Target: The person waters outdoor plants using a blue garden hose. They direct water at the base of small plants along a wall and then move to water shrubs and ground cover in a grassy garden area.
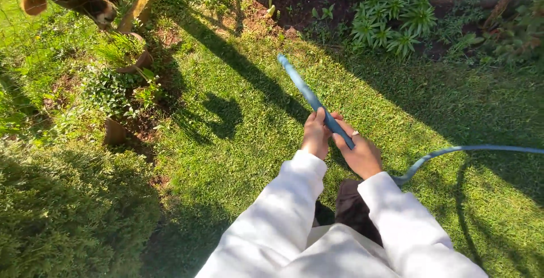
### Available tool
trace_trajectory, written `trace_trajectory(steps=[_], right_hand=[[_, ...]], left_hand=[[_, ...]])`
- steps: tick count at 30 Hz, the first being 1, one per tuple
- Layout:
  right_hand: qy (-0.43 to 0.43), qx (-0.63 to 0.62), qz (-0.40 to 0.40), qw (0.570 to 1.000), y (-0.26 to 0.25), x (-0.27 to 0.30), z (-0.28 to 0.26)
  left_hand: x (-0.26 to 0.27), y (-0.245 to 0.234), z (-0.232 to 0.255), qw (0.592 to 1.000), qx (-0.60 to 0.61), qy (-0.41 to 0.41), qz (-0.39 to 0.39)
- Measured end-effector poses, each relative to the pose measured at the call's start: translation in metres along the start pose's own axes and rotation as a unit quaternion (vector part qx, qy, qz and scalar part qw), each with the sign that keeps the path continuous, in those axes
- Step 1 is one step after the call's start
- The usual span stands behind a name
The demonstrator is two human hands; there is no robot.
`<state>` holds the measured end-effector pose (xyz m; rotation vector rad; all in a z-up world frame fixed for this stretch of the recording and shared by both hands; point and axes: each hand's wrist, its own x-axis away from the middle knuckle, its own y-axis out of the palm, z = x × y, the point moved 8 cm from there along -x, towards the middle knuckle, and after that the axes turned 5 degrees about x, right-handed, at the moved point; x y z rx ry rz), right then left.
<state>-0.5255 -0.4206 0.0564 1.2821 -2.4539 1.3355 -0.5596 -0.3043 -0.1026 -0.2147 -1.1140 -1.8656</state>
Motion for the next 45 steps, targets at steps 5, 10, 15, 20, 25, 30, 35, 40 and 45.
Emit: trace_trajectory(steps=[5,10,15,20,25,30,35,40,45], right_hand=[[0.090,0.032,-0.027,0.995,0.005,0.040,0.006],[0.091,0.038,-0.016,0.995,0.006,0.060,0.022],[0.070,0.015,-0.013,0.997,0.022,0.073,0.062],[0.073,0.011,-0.020,0.997,0.019,0.133,0.069],[0.051,0.027,-0.042,0.997,0.046,0.168,0.090],[0.094,0.106,-0.101,0.985,0.075,0.209,0.082],[0.066,0.140,-0.120,0.981,0.129,0.210,0.114],[0.009,0.103,-0.117,0.988,0.133,0.246,0.055],[0.028,0.168,-0.109,0.979,0.165,0.269,0.023]], left_hand=[[0.026,-0.023,-0.024,0.999,-0.010,-0.036,0.014],[0.058,-0.015,-0.025,0.999,-0.039,-0.030,0.001],[0.074,-0.026,-0.049,0.999,-0.039,-0.009,-0.022],[0.117,-0.039,-0.073,0.999,-0.041,0.003,-0.019],[0.166,-0.072,-0.085,0.999,-0.046,0.016,0.003],[0.154,-0.160,-0.138,0.998,-0.053,0.003,0.042],[0.209,-0.170,-0.107,0.998,-0.001,0.026,0.051],[0.237,-0.187,-0.073,0.996,0.028,0.045,0.068],[0.244,-0.236,-0.054,0.993,0.048,0.067,0.085]])
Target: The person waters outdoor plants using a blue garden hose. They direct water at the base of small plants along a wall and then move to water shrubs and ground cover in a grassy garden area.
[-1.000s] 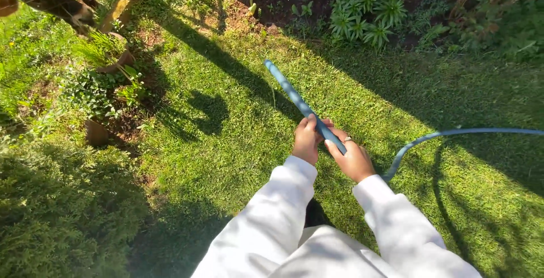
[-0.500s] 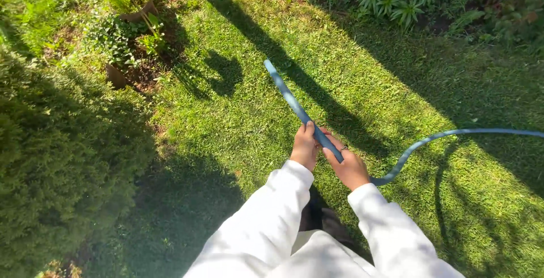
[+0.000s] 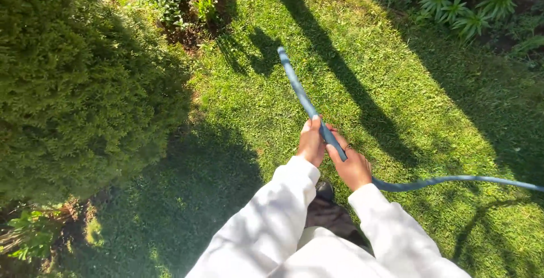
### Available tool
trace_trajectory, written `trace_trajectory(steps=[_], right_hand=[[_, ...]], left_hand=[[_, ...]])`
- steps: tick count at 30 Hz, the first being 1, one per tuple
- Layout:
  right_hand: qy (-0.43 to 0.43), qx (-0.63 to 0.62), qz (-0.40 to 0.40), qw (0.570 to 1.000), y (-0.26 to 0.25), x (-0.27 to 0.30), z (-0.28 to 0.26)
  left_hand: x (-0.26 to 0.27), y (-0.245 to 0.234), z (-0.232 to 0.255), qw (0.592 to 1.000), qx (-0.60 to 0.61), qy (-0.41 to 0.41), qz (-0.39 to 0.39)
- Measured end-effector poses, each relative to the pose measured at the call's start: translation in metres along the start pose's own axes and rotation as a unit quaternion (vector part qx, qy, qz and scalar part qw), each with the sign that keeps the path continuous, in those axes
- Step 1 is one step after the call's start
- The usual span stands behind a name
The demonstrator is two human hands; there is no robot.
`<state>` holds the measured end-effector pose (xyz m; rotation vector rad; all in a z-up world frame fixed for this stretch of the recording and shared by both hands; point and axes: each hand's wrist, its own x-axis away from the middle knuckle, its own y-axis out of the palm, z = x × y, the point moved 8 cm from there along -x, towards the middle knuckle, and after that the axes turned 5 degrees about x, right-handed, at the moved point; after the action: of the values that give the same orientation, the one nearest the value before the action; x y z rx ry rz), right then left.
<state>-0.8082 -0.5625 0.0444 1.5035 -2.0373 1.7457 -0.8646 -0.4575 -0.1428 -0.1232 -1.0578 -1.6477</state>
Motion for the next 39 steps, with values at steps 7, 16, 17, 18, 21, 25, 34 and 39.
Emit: trace_trajectory(steps=[7,16,17,18,21,25,34,39], right_hand=[[-0.066,-0.007,0.015,0.998,0.071,0.010,-0.024],[-0.034,0.008,0.022,0.999,0.153,0.061,-0.060],[-0.024,-0.002,0.023,0.999,0.151,0.079,-0.069],[-0.015,-0.013,0.025,1.000,0.149,0.095,-0.078],[0.011,-0.003,0.027,1.000,0.163,0.111,-0.069],[0.030,-0.020,0.042,0.998,0.189,0.108,-0.026],[-0.040,-0.306,0.202,0.929,0.218,0.070,0.095],[-0.004,-0.405,0.270,0.873,0.189,0.097,0.189]], left_hand=[[0.030,-0.061,0.040,0.996,0.082,0.026,0.002],[0.081,-0.141,0.083,0.999,0.037,0.013,0.003],[0.094,-0.143,0.090,0.999,0.049,0.009,-0.008],[0.107,-0.145,0.098,0.998,0.062,0.005,-0.020],[0.097,-0.171,0.063,0.999,0.013,-0.031,-0.027],[0.122,-0.172,0.041,0.998,0.007,-0.039,-0.054],[0.168,-0.129,0.010,0.995,-0.042,-0.048,-0.078],[0.205,-0.105,0.008,0.993,-0.063,-0.077,-0.058]])
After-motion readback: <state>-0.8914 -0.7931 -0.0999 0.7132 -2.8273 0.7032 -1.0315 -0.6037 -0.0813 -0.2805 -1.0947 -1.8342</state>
